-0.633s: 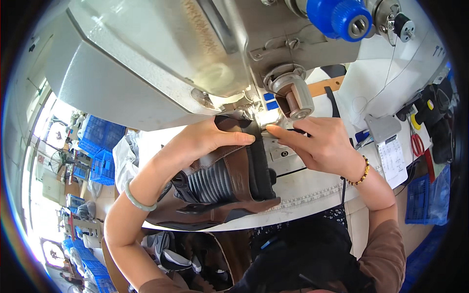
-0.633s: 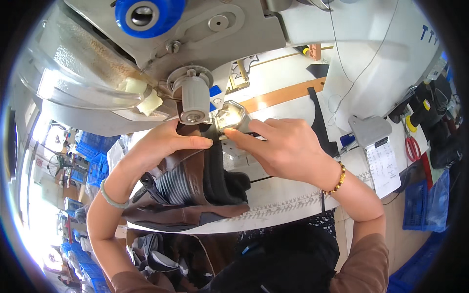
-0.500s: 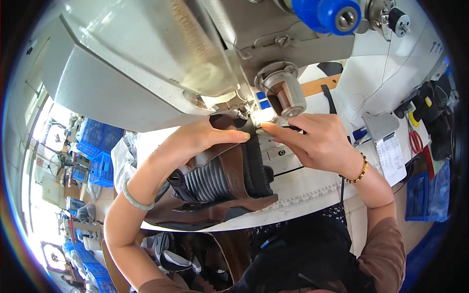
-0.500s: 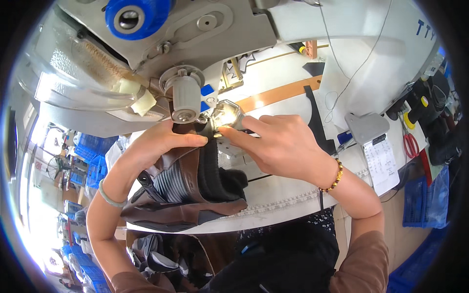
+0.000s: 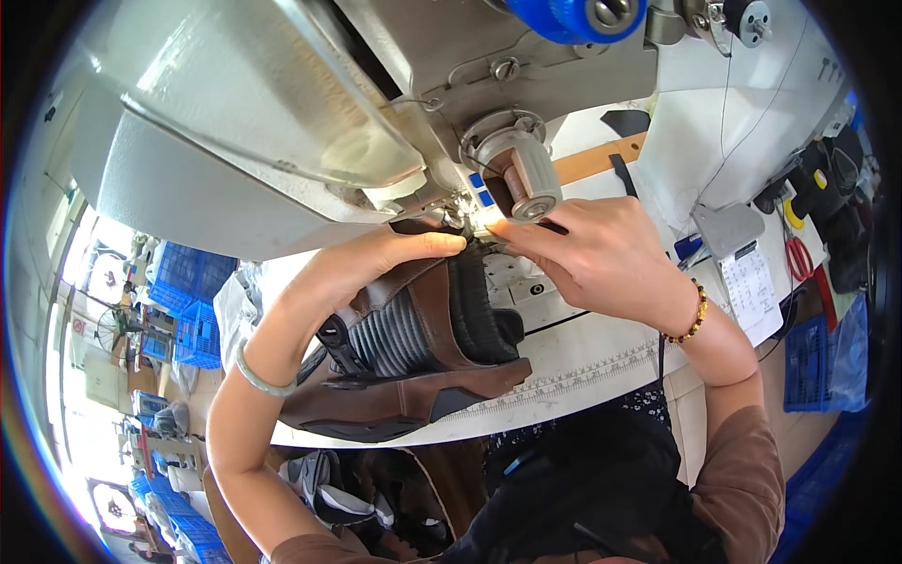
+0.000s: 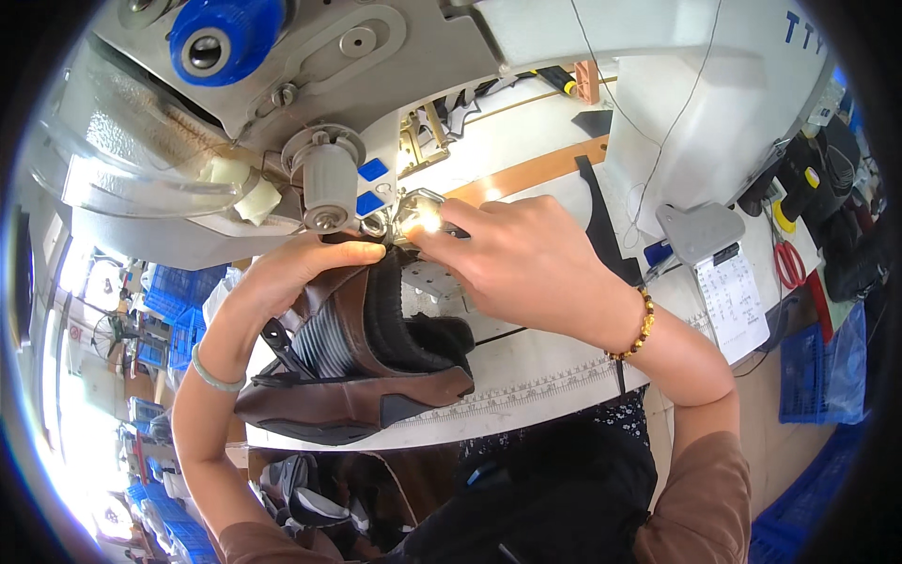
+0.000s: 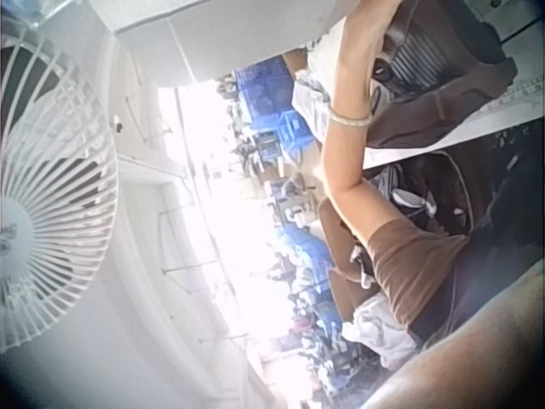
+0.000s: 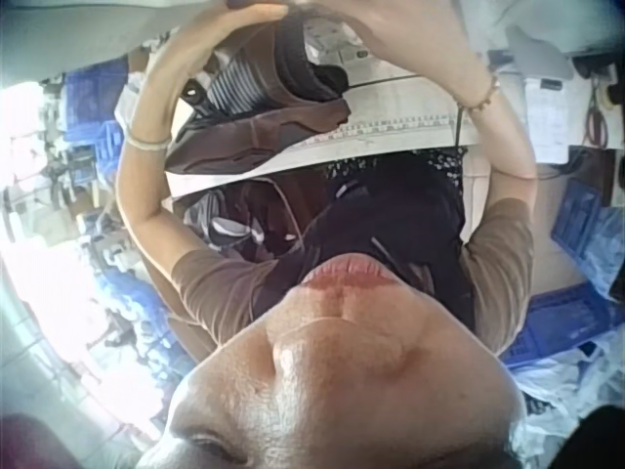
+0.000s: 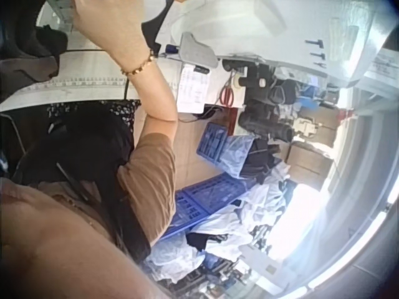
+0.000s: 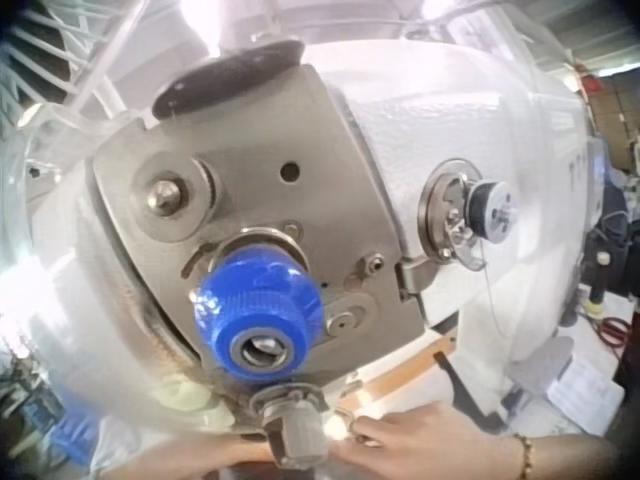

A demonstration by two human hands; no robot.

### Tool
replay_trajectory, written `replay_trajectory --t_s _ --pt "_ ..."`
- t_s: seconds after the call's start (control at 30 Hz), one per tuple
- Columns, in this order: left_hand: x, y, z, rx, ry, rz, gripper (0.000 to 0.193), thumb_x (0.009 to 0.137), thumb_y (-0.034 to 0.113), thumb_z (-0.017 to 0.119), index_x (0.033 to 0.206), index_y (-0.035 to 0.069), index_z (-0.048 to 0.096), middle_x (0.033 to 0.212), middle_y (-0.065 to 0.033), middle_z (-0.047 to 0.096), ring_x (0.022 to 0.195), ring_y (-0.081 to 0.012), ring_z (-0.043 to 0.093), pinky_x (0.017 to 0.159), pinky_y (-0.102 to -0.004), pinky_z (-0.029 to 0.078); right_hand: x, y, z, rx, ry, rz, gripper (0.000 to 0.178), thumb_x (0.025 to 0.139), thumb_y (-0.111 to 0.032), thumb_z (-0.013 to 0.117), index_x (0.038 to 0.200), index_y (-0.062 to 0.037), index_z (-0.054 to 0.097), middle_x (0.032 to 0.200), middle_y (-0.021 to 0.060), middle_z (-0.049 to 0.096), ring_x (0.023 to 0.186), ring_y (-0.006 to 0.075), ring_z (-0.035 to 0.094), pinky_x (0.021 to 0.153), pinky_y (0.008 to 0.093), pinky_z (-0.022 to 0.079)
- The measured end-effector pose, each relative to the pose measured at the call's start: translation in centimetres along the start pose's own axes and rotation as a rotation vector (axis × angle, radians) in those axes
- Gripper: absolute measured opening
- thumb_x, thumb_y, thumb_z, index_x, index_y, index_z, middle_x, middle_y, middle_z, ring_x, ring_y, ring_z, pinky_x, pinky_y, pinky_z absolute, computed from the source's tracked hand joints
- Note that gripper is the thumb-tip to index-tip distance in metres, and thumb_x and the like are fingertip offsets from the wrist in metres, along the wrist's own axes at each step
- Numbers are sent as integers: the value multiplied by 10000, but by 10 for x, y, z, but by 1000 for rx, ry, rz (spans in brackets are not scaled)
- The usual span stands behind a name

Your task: The person sews together various leather shoe upper components using an industrial sewing machine, joining the leather parts with thread.

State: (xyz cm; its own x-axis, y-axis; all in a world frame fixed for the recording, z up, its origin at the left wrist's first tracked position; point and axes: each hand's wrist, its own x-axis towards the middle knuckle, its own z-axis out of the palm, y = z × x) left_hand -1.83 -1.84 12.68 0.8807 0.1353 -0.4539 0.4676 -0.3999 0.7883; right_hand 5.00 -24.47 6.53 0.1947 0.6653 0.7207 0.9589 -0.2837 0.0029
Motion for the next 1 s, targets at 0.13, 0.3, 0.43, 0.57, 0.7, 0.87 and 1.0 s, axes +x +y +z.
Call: replay_trajectory --t_s 0.13,0.3,0.43,0.57,0.7,0.87,1.0 --pt "0 -2 -3 127 -35 45 303 815 378 635 940 102 635 673 56 528 496 5 361 398 -172 235 -2 -5 -3 86 48 100 170 717 -109 642 887 -113 628 710 10 536 467 178 539 398 291 385" --pt "-5 5 1 -4 -41 48 282 815 228 655 980 -1 646 950 -36 632 875 -82 552 798 -207 416 -1 -7 -3 183 69 156 134 740 -94 622 872 -102 642 634 5 526 469 191 537 392 295 371" --pt "-3 4 3 -12 -35 35 272 826 208 646 997 -3 647 968 -42 632 886 -86 556 807 -202 419 3 -7 -3 142 34 127 149 738 -86 619 884 -104 644 684 8 552 471 182 541 390 285 375" --pt "-4 1 2 -80 -81 69 279 837 200 632 1023 -7 645 1000 -52 632 906 -89 560 827 -200 421 5 -13 -9 -36 -48 60 217 720 -105 645 937 -110 646 673 18 534 467 148 530 399 277 379" --pt "-3 1 -3 74 37 18 282 846 202 620 1034 -8 643 1006 -52 632 916 -85 555 829 -202 423 3 -20 2 -215 -11 -18 273 737 -141 673 1008 -127 642 667 3 506 461 139 510 405 281 366" --pt "-2 7 -3 169 -119 158 319 843 243 623 1050 0 627 1001 -26 620 904 -77 529 816 -211 421 -8 -25 -11 -47 -54 184 346 746 -156 672 1083 -114 607 729 12 506 481 141 517 422 273 380" --pt "0 6 -6 104 -193 157 389 828 289 640 1080 -2 587 1000 -30 606 920 -91 512 837 -231 410 -23 -30 10 102 3 220 454 697 -143 694 1140 -136 595 810 -6 558 484 134 529 434 263 402"
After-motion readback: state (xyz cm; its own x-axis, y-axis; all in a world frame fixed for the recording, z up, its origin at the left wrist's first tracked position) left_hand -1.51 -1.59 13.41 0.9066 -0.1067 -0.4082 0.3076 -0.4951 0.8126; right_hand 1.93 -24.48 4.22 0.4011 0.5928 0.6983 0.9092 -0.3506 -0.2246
